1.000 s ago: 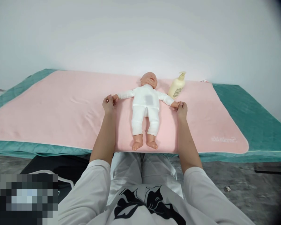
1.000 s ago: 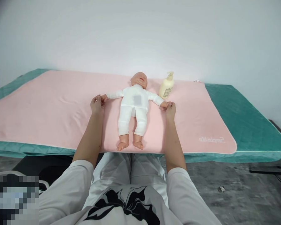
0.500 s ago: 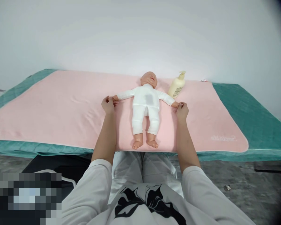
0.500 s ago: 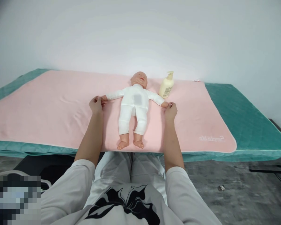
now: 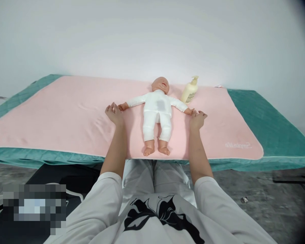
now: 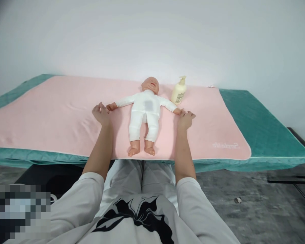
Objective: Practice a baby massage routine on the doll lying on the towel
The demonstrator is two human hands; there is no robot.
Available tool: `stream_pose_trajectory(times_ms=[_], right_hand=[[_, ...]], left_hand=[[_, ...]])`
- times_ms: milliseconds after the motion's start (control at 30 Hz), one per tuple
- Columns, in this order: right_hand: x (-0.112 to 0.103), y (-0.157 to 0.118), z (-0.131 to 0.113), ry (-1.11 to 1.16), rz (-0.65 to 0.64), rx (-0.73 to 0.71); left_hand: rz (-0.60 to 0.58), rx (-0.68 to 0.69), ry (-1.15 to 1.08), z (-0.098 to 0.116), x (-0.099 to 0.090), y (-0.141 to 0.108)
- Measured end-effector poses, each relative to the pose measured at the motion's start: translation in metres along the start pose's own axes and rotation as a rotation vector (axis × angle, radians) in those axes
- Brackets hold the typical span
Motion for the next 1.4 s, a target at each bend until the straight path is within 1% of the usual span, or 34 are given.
stream_pose_trajectory(times_ms=[33,67,100,133,267,333,400,467,567,667,733,800,900,1000,1067,1133,1200,1400], right_hand=[[0.001,0.0,0.0,-0.011,-0.002,0.011],[0.002,0.001,-0.001,-0.024,-0.009,0.019],[0.003,0.001,-0.001,-0.039,-0.018,0.023],[0.003,0.001,-0.002,-0.052,-0.03,0.023],[0.002,0.001,-0.003,-0.069,-0.055,-0.003],[0.001,0.001,-0.002,-0.082,-0.065,-0.016],[0.001,0.0,-0.002,-0.099,-0.083,-0.039],[0.003,0.0,-0.003,-0.099,-0.103,-0.068],[0.005,0.0,-0.002,-0.076,-0.11,-0.088],[0.008,0.002,0.0,-0.057,-0.096,-0.083],[0.009,0.002,0.001,-0.052,-0.092,-0.078],[0.01,0.003,0.002,-0.049,-0.096,-0.075],[0.01,0.003,0.002,-0.051,-0.101,-0.084],[0.01,0.002,0.0,-0.058,-0.104,-0.096],[0.009,0.002,-0.001,-0.052,-0.109,-0.098],[0.009,0.002,-0.001,-0.032,-0.118,-0.101],[0.01,0.002,-0.001,0.003,-0.123,-0.112],[0.015,0.006,0.004,0.146,-0.112,-0.138]], left_hand=[[0.059,0.11,0.075,0.008,-0.008,-0.009],[0.083,0.189,0.12,0.015,-0.015,-0.02],[0.051,0.238,0.141,0.021,-0.022,-0.033],[-0.005,0.257,0.149,0.025,-0.028,-0.047],[-0.224,0.202,0.243,0.027,-0.061,-0.108],[-0.298,0.221,0.294,0.026,-0.08,-0.135],[-0.292,0.285,0.358,0.026,-0.099,-0.154],[-0.32,0.375,0.47,0.026,-0.115,-0.167],[-0.41,0.505,0.653,0.027,-0.128,-0.182],[-0.467,0.597,0.792,0.026,-0.13,-0.196],[-0.481,0.647,0.876,0.025,-0.124,-0.204],[-0.512,0.69,0.938,0.024,-0.115,-0.21],[-0.545,0.733,0.967,0.023,-0.101,-0.215],[-0.55,0.741,0.938,0.024,-0.092,-0.215],[-0.572,0.708,0.912,0.023,-0.091,-0.213],[-0.6,0.642,0.88,0.022,-0.092,-0.211],[-0.599,0.563,0.831,0.022,-0.097,-0.208],[-0.461,0.303,0.622,0.022,-0.113,-0.2]])
Point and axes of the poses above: each hand's wrist, its own y-axis towards the middle knuckle, its own x-axis out of the palm, z = x × y, the point moved 4 cm from there along y, towards the middle knuckle, and after that the axes turned 4 degrees about z, right-handed, at the moved point
